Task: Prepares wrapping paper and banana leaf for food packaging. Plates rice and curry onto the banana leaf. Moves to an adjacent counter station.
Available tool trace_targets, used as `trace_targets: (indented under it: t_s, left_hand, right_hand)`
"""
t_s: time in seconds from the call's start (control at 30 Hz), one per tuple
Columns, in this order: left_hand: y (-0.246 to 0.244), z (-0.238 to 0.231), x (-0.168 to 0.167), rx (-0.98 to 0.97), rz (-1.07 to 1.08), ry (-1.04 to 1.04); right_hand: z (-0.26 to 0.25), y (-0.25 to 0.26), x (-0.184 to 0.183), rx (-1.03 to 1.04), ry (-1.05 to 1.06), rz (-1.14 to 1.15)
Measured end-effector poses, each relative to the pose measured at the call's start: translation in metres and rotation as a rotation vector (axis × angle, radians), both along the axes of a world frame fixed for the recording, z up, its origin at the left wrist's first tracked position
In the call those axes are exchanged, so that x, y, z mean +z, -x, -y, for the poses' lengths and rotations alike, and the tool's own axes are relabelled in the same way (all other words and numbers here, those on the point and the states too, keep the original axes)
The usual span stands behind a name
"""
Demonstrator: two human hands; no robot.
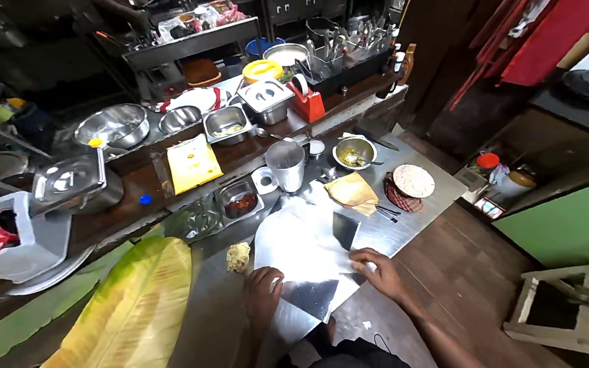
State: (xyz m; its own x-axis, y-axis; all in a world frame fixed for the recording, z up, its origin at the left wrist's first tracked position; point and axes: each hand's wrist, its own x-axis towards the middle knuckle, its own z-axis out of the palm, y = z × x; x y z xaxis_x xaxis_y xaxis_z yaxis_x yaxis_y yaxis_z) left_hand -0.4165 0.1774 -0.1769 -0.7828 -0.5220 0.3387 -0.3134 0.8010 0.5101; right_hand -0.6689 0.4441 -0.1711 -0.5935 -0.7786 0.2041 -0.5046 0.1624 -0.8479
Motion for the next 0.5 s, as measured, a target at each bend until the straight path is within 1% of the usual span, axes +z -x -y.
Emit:
trace_targets:
  t_s: [0.03, 0.07, 0.13, 0.17, 0.23, 0.33, 0.43, 0.5]
  left_hand:
    - [0.001, -0.002, -0.012, 0.004, 0.001, -0.003]
    - [0.003, -0.004, -0.022, 0.009, 0.008, 0.001]
    - [0.002, -0.008, -0.038, 0.012, 0.036, -0.009]
    - [0.001, -0.010, -0.045, 0.012, 0.050, -0.018]
    - [-0.002, -0.014, -0.057, 0.009, 0.067, -0.038]
    - [-0.008, -0.017, -0.074, 0.010, 0.070, -0.035]
    - [-0.012, -0.019, -0.078, 0.001, 0.089, -0.084]
    - [-0.016, -0.020, -0.074, -0.012, 0.098, -0.127]
  right_hand:
    - [0.010, 0.009, -0.015, -0.059, -0.019, -0.020]
    - [0.022, 0.020, -0.027, -0.126, -0.093, -0.090]
    - [0.046, 0.045, -0.041, -0.198, -0.326, -0.239]
    - [0.059, 0.056, -0.041, -0.226, -0.432, -0.277]
    - [0.081, 0.072, -0.032, -0.288, -0.599, -0.244]
    - [0.094, 0.086, -0.031, -0.349, -0.705, -0.158]
    - [0.088, 0.091, -0.028, -0.301, -0.790, -0.061]
    - [0.072, 0.086, -0.020, -0.242, -0.839, 0.039]
